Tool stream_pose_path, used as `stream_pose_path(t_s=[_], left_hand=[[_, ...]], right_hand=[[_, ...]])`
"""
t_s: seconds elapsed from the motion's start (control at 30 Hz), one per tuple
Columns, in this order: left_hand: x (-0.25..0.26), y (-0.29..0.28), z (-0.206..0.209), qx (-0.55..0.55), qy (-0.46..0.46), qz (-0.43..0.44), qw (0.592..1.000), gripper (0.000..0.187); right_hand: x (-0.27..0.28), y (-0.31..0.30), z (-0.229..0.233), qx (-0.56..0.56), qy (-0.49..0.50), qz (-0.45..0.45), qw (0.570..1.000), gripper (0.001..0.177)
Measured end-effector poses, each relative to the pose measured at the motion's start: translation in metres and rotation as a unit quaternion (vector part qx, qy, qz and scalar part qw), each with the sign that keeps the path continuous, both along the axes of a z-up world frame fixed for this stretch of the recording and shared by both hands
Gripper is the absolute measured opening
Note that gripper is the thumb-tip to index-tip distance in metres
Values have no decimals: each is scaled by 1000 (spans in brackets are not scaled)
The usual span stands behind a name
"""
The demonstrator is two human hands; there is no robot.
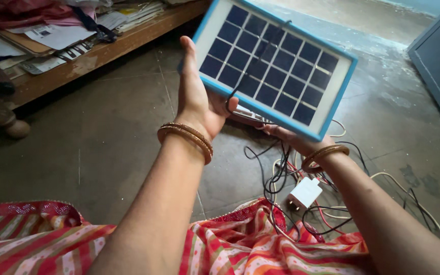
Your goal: The person sits on the floor and organizes a tangle of electrical wires, a power strip, and a small solar panel. They separate the wires, wrap a red cable around a white adapter, and then pick up and inspect the solar panel before placing it back down.
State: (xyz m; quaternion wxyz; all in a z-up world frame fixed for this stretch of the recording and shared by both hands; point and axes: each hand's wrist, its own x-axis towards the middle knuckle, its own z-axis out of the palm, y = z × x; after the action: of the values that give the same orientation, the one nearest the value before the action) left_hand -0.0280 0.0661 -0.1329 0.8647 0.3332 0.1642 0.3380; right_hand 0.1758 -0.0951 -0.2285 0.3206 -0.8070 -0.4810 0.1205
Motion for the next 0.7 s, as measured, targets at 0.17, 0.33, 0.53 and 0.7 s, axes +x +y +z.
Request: stream_pose_path(t_s=[0.17,0.33,0.53,0.7], left_hand=[[2,-1,-5,31,62,0,998,85],[2,0,-15,20,70,-1,997,84],[-11,0,-30,-51,98,-1,994,80],[-25,1,-39,-96,124,31,987,75]], right_hand=[[71,-15,-59,-73,91,-80,990,36],[80,-6,-68,139,426,-251,858,40],[35,-8,-20,62,163,-191,966,31],[15,-8,-4,-46,-39,-172,983,31]])
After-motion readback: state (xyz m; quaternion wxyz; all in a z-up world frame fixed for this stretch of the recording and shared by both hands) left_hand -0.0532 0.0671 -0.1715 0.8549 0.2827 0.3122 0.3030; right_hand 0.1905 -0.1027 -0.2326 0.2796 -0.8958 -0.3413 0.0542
